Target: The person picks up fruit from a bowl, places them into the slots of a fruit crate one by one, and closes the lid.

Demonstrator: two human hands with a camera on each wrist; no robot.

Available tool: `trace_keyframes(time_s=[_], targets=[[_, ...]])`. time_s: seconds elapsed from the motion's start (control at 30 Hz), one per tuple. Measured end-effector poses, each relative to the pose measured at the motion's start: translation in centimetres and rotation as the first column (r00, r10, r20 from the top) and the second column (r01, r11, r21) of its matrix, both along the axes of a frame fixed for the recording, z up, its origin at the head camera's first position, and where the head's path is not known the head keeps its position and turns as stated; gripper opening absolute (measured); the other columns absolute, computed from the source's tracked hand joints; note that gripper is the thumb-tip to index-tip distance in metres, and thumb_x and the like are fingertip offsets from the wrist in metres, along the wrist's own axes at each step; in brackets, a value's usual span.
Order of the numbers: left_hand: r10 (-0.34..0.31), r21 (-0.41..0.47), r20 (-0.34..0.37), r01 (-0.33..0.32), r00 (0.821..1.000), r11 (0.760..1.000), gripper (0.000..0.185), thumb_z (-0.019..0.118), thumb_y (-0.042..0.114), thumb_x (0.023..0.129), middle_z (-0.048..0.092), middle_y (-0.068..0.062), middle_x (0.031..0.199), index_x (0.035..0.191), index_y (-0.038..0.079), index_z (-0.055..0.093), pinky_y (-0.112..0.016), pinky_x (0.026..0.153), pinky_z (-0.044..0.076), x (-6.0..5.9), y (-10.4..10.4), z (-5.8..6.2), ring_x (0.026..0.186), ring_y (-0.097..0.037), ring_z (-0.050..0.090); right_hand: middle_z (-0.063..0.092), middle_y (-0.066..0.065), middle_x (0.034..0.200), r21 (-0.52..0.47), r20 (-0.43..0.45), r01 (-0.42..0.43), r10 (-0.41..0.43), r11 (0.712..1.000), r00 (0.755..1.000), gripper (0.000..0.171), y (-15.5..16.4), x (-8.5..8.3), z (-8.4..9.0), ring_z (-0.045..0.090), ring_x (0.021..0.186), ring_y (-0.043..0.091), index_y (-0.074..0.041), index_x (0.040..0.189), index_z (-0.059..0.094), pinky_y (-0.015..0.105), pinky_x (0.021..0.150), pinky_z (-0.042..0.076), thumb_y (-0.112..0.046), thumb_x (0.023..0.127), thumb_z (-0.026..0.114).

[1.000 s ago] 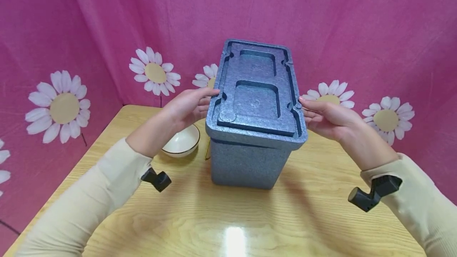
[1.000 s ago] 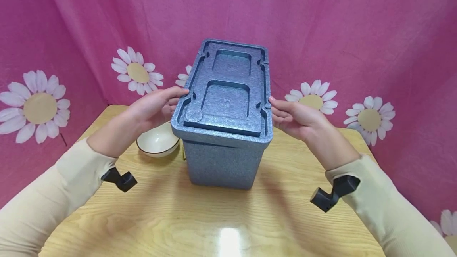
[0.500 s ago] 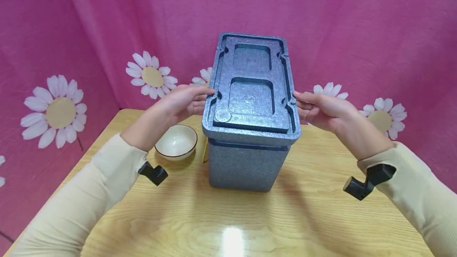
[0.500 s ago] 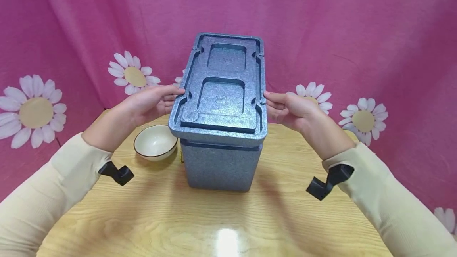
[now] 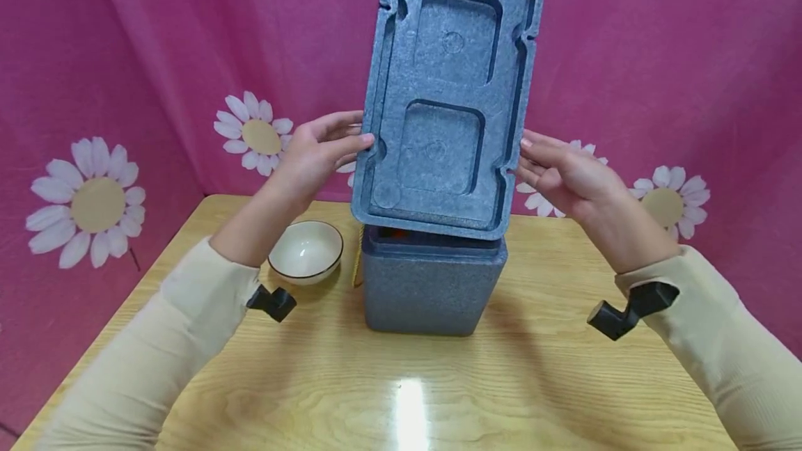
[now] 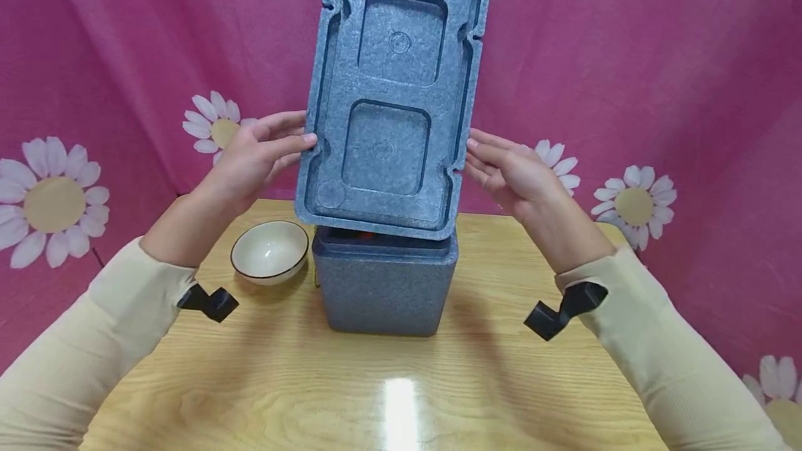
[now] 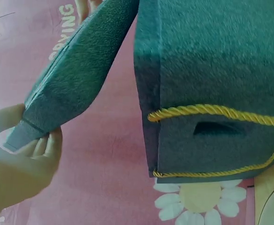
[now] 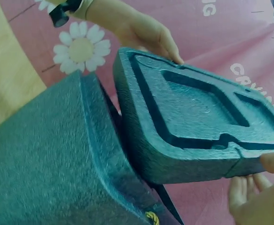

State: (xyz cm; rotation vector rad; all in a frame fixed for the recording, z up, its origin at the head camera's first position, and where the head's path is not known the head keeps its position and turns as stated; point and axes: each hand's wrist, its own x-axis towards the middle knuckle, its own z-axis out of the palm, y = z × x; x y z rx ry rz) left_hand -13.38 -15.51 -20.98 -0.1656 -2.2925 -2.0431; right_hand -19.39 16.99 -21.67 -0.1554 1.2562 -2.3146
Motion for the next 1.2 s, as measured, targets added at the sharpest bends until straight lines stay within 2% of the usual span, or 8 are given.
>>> trace_keyframes(time_s=[0.13, 0.23, 0.4, 0.57, 0.73, 0.93, 1.07, 1.2], targets=[[0.027, -0.047, -0.156, -0.035, 0.987, 0.998, 0.05, 0.062, 0.009, 0.092, 0.058, -0.017, 0.136, 0.14, 0.006, 0.049, -0.031, 0.104, 0.048, -0.3, 0.0, -0.5, 0.123, -0.021, 0.058, 0.069, -0.002, 0.109, 0.057, -0.124, 0.132, -0.124, 0.99, 0.984, 0.071, -0.4, 0.3, 0.0, 0.066, 0.1, 0.01, -0.006, 0.151, 0.021, 0.026, 0.101, 0.048, 0.0, 0.091, 0.059], [0.08, -0.036, -0.306, -0.096, 0.949, 0.995, 0.048, 0.064, 0.006, 0.09, 0.061, -0.016, 0.132, 0.136, 0.005, 0.053, -0.028, 0.098, 0.052, -0.5, 0.3, -0.8, 0.12, -0.022, 0.061, 0.069, -0.001, 0.107, 0.01, -0.157, 0.186, -0.182, 0.983, 0.971, 0.071, -0.7, 0.6, 0.1, 0.066, 0.099, 0.01, -0.004, 0.15, 0.025, 0.029, 0.111, 0.031, 0.001, 0.089, 0.061], [0.205, 0.007, -0.47, -0.228, 0.858, 0.974, 0.043, 0.068, 0.003, 0.086, 0.066, -0.013, 0.125, 0.128, 0.007, 0.061, -0.026, 0.091, 0.055, -1.0, 0.8, -1.2, 0.105, -0.019, 0.069, 0.072, 0.004, 0.099, -0.116, -0.236, 0.236, -0.257, 0.965, 0.937, 0.039, -1.6, 1.2, 0.1, 0.069, 0.094, 0.012, -0.004, 0.124, 0.063, 0.024, 0.099, 0.05, 0.004, 0.086, 0.063], [0.292, 0.062, -0.476, -0.3, 0.83, 0.952, 0.035, 0.069, -0.001, 0.084, 0.069, -0.017, 0.117, 0.119, 0.002, 0.066, -0.023, 0.087, 0.055, -1.3, 1.0, -1.7, 0.093, -0.007, 0.07, 0.073, 0.003, 0.095, -0.07, -0.345, 0.333, -0.336, 0.94, 0.877, 0.023, -2.3, 2.1, -0.2, 0.071, 0.088, 0.011, -0.006, 0.102, 0.074, 0.019, 0.084, 0.055, 0.002, 0.081, 0.07], [0.266, -0.026, -0.4, -0.301, 0.877, 0.953, 0.031, 0.064, 0.009, 0.091, 0.069, -0.015, 0.119, 0.12, 0.002, 0.066, -0.019, 0.087, 0.054, -1.0, 0.7, -2.0, 0.095, -0.004, 0.069, 0.076, -0.001, 0.092, 0.046, -0.34, 0.401, -0.363, 0.915, 0.867, 0.028, -2.0, 2.5, -0.6, 0.072, 0.085, 0.009, -0.009, 0.104, 0.075, 0.015, 0.083, 0.054, -0.006, 0.077, 0.077], [0.065, 0.116, -0.197, -0.043, 0.978, 0.992, 0.047, 0.044, 0.028, 0.101, 0.051, -0.016, 0.142, 0.137, -0.001, 0.049, -0.031, 0.108, 0.043, -0.2, 0.3, -1.6, 0.13, -0.024, 0.053, 0.075, -0.004, 0.098, 0.12, -0.405, 0.37, -0.295, 0.921, 0.865, 0.035, -1.6, 2.8, -1.3, 0.071, 0.094, 0.007, -0.011, 0.116, 0.07, 0.027, 0.104, 0.041, -0.021, 0.082, 0.073], [-0.01, 0.257, -0.107, 0.038, 0.994, 0.966, 0.05, 0.043, 0.02, 0.099, 0.042, -0.021, 0.148, 0.141, -0.008, 0.04, -0.036, 0.114, 0.036, 0.2, 0.2, -1.7, 0.138, -0.028, 0.043, 0.073, -0.002, 0.106, 0.077, -0.411, 0.312, -0.255, 0.947, 0.875, 0.035, -1.4, 2.7, -2.1, 0.069, 0.1, 0.008, -0.006, 0.119, 0.066, 0.03, 0.106, 0.04, -0.023, 0.088, 0.067], [-0.088, 0.262, -0.029, 0.093, 0.996, 0.961, 0.05, 0.041, 0.012, 0.101, 0.032, -0.018, 0.155, 0.145, -0.009, 0.031, -0.035, 0.118, 0.029, 0.1, -0.2, -2.4, 0.145, -0.024, 0.033, 0.063, -0.003, 0.117, 0.064, -0.398, 0.269, -0.223, 0.961, 0.89, 0.034, -1.3, 2.6, -2.8, 0.061, 0.111, 0.008, -0.006, 0.124, 0.057, 0.024, 0.104, 0.045, -0.014, 0.091, 0.063]])
